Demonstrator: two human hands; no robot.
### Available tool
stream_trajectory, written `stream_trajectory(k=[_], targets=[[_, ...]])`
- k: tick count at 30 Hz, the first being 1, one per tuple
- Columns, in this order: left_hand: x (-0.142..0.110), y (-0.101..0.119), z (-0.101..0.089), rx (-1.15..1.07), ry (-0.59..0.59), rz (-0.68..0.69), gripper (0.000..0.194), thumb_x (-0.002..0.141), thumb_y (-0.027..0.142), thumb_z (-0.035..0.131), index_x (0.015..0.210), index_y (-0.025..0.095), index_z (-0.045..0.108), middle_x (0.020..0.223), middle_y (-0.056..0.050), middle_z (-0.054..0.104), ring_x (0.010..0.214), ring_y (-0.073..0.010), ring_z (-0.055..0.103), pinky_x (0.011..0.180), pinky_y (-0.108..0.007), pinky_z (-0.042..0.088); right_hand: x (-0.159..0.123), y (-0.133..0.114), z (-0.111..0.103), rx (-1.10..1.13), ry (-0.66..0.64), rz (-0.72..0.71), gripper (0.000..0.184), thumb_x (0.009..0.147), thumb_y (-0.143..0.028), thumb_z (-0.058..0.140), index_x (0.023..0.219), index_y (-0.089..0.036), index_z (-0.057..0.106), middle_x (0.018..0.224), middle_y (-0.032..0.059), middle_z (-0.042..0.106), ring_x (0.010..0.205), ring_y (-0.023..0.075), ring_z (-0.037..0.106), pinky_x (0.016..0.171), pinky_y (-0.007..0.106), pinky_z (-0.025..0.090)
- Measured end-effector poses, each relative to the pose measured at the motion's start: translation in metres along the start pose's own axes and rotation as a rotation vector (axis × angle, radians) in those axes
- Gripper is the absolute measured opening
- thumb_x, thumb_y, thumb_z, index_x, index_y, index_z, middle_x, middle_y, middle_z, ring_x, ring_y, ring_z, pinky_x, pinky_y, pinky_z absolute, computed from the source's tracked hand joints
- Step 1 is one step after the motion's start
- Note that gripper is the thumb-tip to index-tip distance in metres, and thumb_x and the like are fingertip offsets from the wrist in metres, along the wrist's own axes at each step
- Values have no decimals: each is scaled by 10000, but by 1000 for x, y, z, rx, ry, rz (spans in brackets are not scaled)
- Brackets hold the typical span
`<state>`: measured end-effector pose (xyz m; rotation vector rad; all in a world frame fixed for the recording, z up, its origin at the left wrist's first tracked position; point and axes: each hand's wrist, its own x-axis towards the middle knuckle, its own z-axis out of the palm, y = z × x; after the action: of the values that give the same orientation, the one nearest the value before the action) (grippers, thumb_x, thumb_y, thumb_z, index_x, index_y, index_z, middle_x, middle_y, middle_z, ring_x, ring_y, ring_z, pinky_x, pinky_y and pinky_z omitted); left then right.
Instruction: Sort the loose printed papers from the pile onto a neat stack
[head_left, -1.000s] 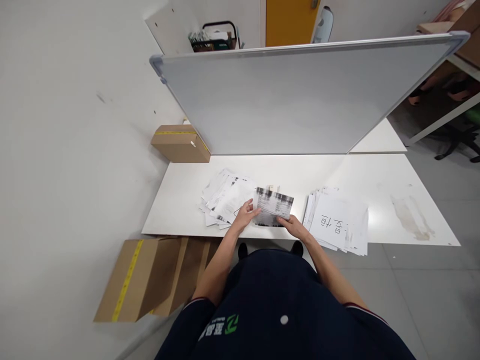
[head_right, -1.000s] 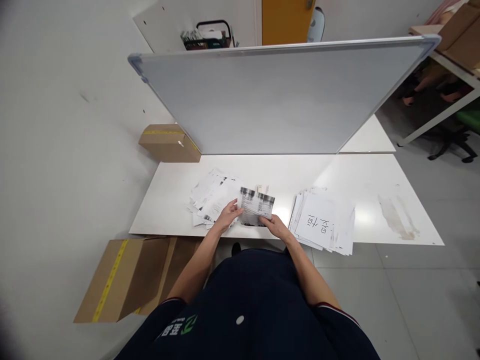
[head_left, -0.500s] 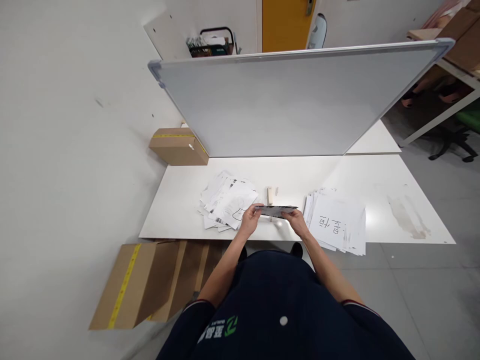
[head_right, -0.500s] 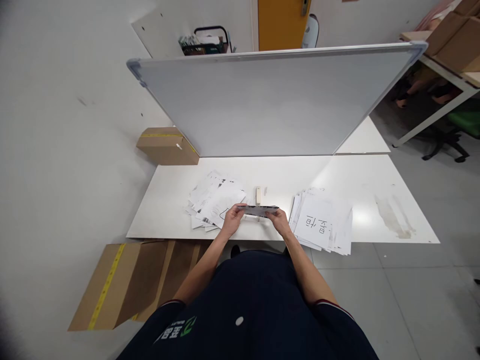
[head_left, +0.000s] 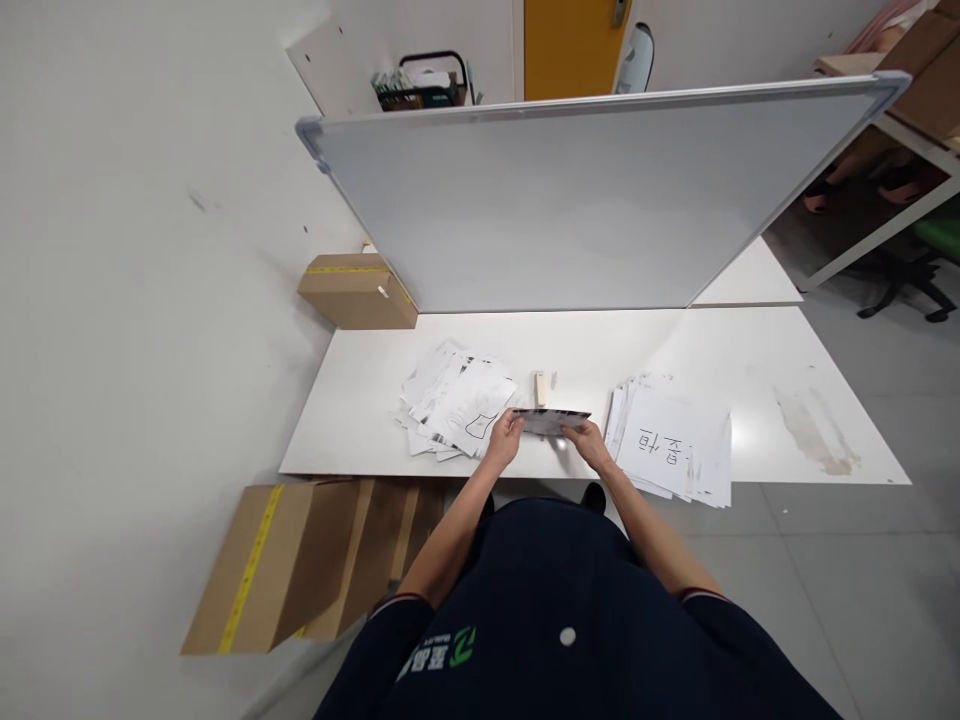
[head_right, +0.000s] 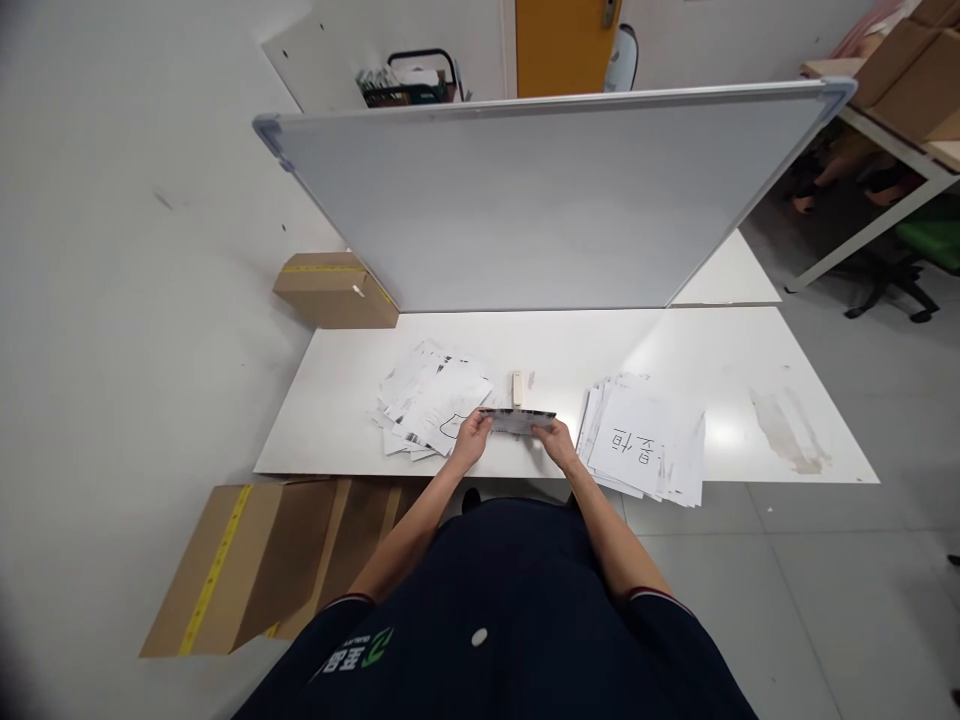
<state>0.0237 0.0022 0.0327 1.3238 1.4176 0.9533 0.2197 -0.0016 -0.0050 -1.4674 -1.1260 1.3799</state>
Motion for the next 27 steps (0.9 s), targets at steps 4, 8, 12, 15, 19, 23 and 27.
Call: stream_trajectory(k=[4, 8, 12, 15, 19, 23, 27], targets=[[-2, 1, 0, -39, 34, 18, 240, 811, 349, 457, 918, 173, 579, 743, -16, 610, 762, -153, 550, 725, -277, 415, -1, 2, -2, -131, -26, -38, 267, 676, -367, 569, 824, -180, 690, 865, 53, 696, 884, 238, 609, 825, 380, 435], [-6, 3, 1, -127, 68, 45, 225, 802, 362, 464, 846, 167, 567, 686, 2, 576, 659, -126, 519, 659, -256, 406, -5, -1, -5, -281, -10, -115, 271, 709, -386, 531, 809, -192, 692, 846, 40, 691, 862, 239, 602, 815, 369, 428], [-7, -1, 2, -196, 80, 40, 207, 774, 340, 501, 855, 164, 571, 736, -13, 605, 693, -133, 537, 684, -270, 418, -14, -19, -12, -419, -12, -203, 280, 772, -343, 459, 896, -210, 672, 861, 30, 676, 820, 213, 591, 770, 326, 426], [-7, -11, 0, -185, 54, -12, 182, 762, 292, 509, 873, 158, 563, 807, -42, 625, 766, -147, 567, 719, -285, 436, -24, -50, -21, -719, -65, -317, 281, 783, -214, 426, 963, -203, 641, 902, 46, 664, 828, 202, 568, 777, 313, 393], [-10, -24, -3, -17, 84, -79, 466, 731, 196, 540, 1184, 182, 431, 1116, -107, 557, 940, -163, 562, 801, -309, 446, -38, -95, -23, -1271, -121, -380, 241, 765, -103, 447, 894, -174, 638, 825, 101, 652, 849, 235, 525, 790, 356, 315], [-16, -31, -2, 342, 36, 25, 536, 720, 160, 556, 1236, 236, 432, 1249, -87, 472, 1101, -200, 478, 901, -351, 412, -42, -110, -5, -1502, -177, -337, 237, 783, -58, 418, 827, -154, 631, 815, 130, 627, 819, 242, 509, 691, 344, 297], [-20, -41, 2, 506, 58, 104, 366, 714, 89, 539, 1036, 245, 613, 1126, -48, 554, 1087, -192, 483, 950, -359, 383, -37, -97, 13, -1538, -201, -323, 250, 790, -33, 407, 847, -142, 625, 838, 143, 611, 833, 244, 511, 675, 339, 290]])
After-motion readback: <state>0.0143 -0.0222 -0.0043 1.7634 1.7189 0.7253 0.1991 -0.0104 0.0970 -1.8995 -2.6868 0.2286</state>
